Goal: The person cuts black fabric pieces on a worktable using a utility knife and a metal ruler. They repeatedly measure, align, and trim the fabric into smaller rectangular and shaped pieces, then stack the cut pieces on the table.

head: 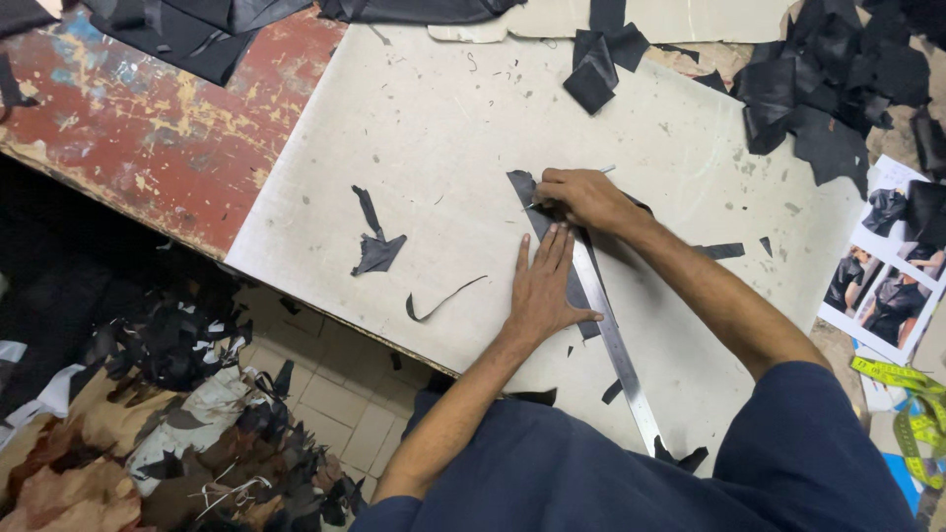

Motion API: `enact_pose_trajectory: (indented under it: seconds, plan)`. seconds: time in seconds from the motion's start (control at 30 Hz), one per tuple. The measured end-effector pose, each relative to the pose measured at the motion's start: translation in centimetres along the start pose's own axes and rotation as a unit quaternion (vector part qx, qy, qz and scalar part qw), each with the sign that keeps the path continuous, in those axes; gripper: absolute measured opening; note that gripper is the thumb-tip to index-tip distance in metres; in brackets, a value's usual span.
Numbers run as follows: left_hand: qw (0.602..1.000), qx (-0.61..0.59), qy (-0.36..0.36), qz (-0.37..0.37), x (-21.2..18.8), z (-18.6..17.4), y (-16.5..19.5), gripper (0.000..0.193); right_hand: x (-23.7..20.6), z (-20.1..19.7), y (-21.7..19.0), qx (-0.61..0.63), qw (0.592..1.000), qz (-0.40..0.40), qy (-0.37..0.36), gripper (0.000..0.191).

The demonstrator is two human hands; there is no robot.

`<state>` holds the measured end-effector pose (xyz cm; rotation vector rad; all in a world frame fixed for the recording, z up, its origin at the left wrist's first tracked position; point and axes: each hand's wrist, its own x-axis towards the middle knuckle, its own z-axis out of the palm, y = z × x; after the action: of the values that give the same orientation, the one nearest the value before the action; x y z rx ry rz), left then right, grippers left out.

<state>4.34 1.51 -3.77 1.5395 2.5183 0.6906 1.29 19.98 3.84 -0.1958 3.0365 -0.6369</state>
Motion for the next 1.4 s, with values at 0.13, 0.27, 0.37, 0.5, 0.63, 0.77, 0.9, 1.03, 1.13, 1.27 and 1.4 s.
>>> enact_pose_trajectory:
  seconds: [0.13, 0.27, 0.37, 0.5, 0.63, 0.77, 0.9, 1.03, 1.13, 1.27, 1.4]
  plan:
    - [0.999, -0.008, -0.031, -0.004, 0.6, 0.3, 0.1, 0.146, 0.2, 1.6, 0.8, -0.07, 0.995, -0.047, 0.046, 0.016]
    - [0.999, 0.004, -0.038, -0.008, 0.8, 0.5, 0.2, 0.147, -1.2, 1.6, 1.9, -0.071, 0.995, -0.04, 0.063, 0.015]
    - [0.999, 0.003, -0.045, -0.01, 0.7, 0.4, 0.4, 0.148, -3.7, -1.4, 3.5, -0.118, 0.99, -0.013, 0.082, 0.028]
    - [0.999, 0.014, -0.035, -0.012, 0.5, 0.2, 0.7, 0.151, -7.2, -4.1, 3.8, -0.222, 0.971, 0.052, 0.067, 0.023]
    - [1.0, 0.005, -0.011, -0.006, -0.3, 0.2, 0.9, 0.151, -10.8, -2.8, 1.1, -0.352, 0.929, 0.112, 0.024, 0.023]
    - [1.0, -0.014, 0.003, -0.008, 0.1, 0.6, 1.5, 0.149, -19.9, -1.5, -1.2, -0.328, 0.859, 0.323, -0.224, 0.014]
    - [1.0, -0.008, -0.028, 0.009, 4.1, 0.8, 4.1, 0.149, -27.6, -2.7, -2.1, -0.33, 0.881, 0.338, 0.035, 0.019]
    - [0.996, -0.022, 0.06, 0.068, 7.8, -0.1, 4.8, 0.119, -30.3, 1.5, -7.0, -0.162, 0.891, 0.401, 0.137, 0.026]
    - [0.974, -0.064, 0.167, -0.141, 7.8, -1.5, 1.7, 0.062, -31.8, 7.3, -12.6, -0.01, 0.889, 0.454, 0.064, 0.045]
    - [0.983, -0.003, 0.08, -0.166, 7.3, -3.3, -1.4, 0.031, -33.3, 10.5, -16.1, -0.002, 0.848, 0.513, 0.134, 0.04]
    - [0.993, -0.081, -0.004, -0.088, 11.2, -5.3, -1.3, 0.027, -33.3, 10.4, -16.2, 0.03, 0.812, 0.548, 0.199, 0.04]
